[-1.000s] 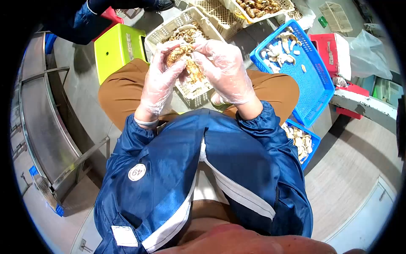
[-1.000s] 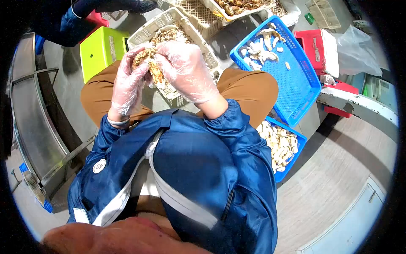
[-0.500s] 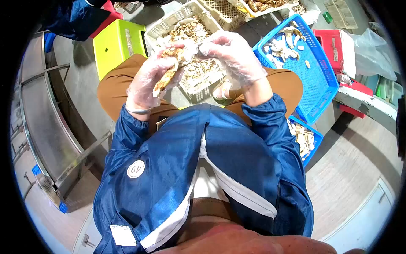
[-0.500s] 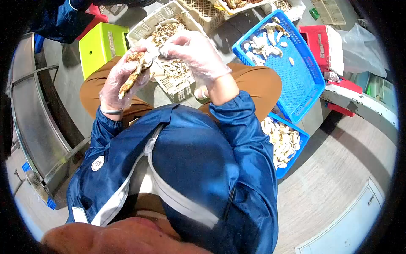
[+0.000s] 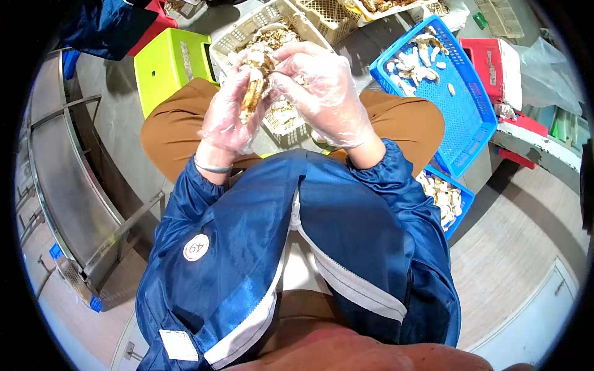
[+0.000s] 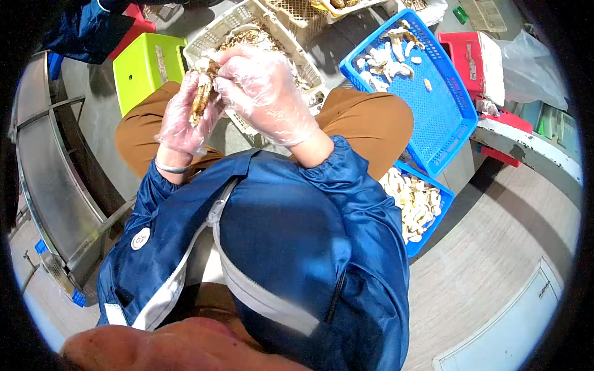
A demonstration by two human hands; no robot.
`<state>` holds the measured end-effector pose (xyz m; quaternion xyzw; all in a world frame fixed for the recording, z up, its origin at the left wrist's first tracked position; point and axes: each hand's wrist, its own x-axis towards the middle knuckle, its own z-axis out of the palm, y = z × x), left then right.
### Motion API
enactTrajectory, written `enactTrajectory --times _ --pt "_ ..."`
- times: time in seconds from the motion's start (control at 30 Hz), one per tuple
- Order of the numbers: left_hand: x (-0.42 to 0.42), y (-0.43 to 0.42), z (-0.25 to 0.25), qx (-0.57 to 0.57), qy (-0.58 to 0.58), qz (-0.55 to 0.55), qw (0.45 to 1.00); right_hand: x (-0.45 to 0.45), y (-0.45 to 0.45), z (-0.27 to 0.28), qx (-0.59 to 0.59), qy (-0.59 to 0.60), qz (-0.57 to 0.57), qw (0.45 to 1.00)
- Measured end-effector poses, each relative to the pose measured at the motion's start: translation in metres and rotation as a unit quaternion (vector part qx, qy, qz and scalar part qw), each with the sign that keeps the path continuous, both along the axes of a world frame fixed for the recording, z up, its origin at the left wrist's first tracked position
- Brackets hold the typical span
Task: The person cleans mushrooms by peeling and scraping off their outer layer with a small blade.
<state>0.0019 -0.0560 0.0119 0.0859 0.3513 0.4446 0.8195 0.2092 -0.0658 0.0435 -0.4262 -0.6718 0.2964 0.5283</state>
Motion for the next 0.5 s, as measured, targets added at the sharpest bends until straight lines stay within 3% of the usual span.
enactTrajectory --times 0.13,0.27,0.5 --pt "0.012 -0.009 0.001 0.071 -0.055 0.013 0.996 -0.004 -0.002 -0.003 0.031 -0.043 -0.037 0.998" --pt "0.02 -0.012 -0.001 0.09 0.028 0.037 0.995 -0.002 -0.001 -0.003 0.047 -0.061 -0.038 0.996" --pt "0.025 -0.013 0.011 0.076 0.005 0.017 0.997 0.001 -0.003 0.002 0.036 -0.054 -0.036 0.997"
